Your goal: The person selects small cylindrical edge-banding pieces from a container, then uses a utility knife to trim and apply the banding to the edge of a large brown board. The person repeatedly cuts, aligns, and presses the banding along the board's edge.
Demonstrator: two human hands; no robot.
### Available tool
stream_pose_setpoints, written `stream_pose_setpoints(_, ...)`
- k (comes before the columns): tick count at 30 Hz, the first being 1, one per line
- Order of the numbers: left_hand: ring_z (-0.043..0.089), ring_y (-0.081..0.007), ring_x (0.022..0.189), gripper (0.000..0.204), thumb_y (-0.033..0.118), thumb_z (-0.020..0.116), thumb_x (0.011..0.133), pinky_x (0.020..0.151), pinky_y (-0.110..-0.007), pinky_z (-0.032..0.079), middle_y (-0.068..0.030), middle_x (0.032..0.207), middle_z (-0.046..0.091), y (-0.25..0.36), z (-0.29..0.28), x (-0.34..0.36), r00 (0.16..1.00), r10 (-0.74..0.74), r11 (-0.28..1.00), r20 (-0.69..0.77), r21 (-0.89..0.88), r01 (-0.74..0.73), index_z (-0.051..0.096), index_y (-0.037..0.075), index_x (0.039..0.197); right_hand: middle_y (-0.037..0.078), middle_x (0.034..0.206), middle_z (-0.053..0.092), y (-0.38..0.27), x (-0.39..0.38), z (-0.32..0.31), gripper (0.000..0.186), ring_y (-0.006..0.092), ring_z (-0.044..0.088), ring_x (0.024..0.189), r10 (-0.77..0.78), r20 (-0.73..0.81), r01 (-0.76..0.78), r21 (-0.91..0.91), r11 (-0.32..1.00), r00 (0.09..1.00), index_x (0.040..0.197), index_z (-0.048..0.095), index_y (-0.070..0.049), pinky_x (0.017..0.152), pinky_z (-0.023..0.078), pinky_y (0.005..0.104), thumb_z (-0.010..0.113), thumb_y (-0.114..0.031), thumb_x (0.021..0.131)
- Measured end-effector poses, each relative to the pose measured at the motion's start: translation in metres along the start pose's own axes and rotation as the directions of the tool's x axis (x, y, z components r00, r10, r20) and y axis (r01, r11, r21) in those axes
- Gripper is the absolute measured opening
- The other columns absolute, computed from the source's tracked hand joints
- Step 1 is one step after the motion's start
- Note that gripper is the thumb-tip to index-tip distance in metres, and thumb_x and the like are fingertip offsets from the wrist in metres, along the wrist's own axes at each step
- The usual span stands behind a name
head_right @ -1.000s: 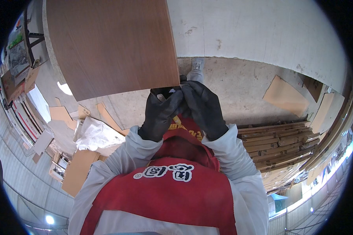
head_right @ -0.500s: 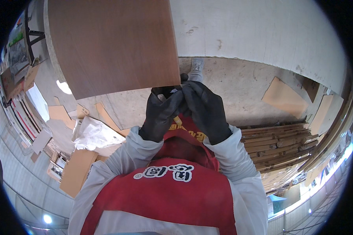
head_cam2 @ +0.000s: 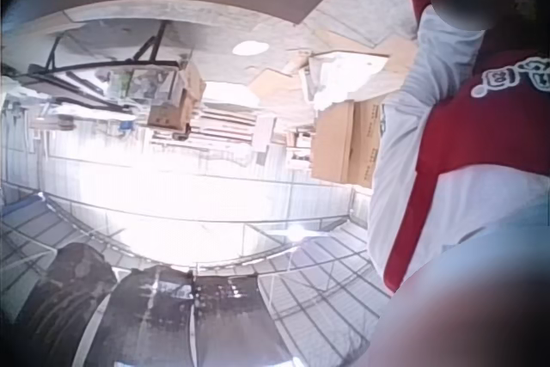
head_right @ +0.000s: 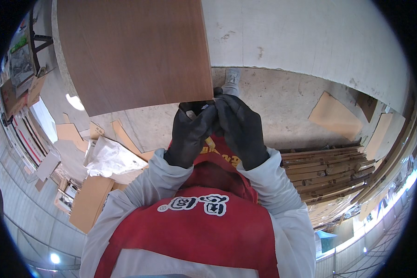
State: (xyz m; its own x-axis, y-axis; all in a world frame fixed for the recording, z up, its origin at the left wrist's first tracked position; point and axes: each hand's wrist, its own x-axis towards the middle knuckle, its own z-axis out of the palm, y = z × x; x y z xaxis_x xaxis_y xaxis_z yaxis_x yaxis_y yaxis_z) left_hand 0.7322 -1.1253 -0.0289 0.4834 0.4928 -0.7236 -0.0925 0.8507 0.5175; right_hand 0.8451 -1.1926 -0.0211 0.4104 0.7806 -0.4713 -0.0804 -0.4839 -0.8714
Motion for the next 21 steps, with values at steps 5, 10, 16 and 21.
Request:
stream_pose_setpoints(5, 0.051, -0.0067, 0.066, 0.029, 0.008, 0.060, 0.083, 0.055, -0.020, 0.042, -0.0026, 0.084, 0.057, 0.002, 0.003, -0.001, 1.000, 0.010, 1.000, 0.016, 0.026, -0.011, 0.052, 0.002, 0.110, 0.010, 0.082, 0.063, 0.004, 0.002, -0.007, 0.024, 0.0123, 0.061, 0.062, -0.141, 0.097, 0.148, -0.070, 0.987, 0.985, 0.109, 0.055, 0.002, 0.053, 0.049, 0.0219, 0.047, -0.015, 0.093)
stream_pose_setpoints(10, 0.051, -0.0073, 0.065, 0.027, 0.007, 0.060, 0.083, 0.054, -0.020, 0.042, -0.0031, 0.084, 0.057, 0.004, 0.000, -0.001, 0.995, -0.029, 0.997, 0.094, -0.066, 0.036, 0.053, 0.002, 0.109, 0.008, 0.078, 0.062, -0.010, 0.003, -0.014, 0.025, 0.0108, 0.061, 0.059, 0.018, 0.186, -0.039, 0.109, 0.993, 0.982, 0.108, 0.055, 0.003, 0.051, 0.048, 0.0210, 0.047, -0.016, 0.094)
stream_pose_setpoints(16, 0.047, -0.0064, 0.057, 0.028, 0.012, 0.060, 0.085, 0.050, -0.020, 0.036, -0.0018, 0.078, 0.055, -0.001, 0.000, -0.001, 0.999, -0.008, 0.999, 0.041, -0.040, 0.009, 0.051, 0.003, 0.110, 0.007, 0.076, 0.062, -0.024, 0.008, -0.015, 0.026, 0.0097, 0.059, 0.057, 0.266, 0.223, -0.315, 0.222, 0.923, 0.938, 0.109, 0.055, 0.004, 0.049, 0.046, 0.0208, 0.046, -0.016, 0.094)
stream_pose_setpoints(21, 0.048, -0.0066, 0.057, 0.028, 0.008, 0.059, 0.084, 0.050, -0.020, 0.038, -0.0027, 0.079, 0.055, 0.000, 0.001, -0.001, 0.998, 0.005, 0.998, 0.055, -0.067, -0.001, 0.051, 0.001, 0.110, 0.009, 0.080, 0.063, -0.025, 0.009, -0.017, 0.025, 0.0113, 0.061, 0.060, 0.305, 0.243, -0.365, 0.259, 0.894, 0.921, 0.108, 0.056, 0.003, 0.051, 0.048, 0.0217, 0.049, -0.016, 0.093)
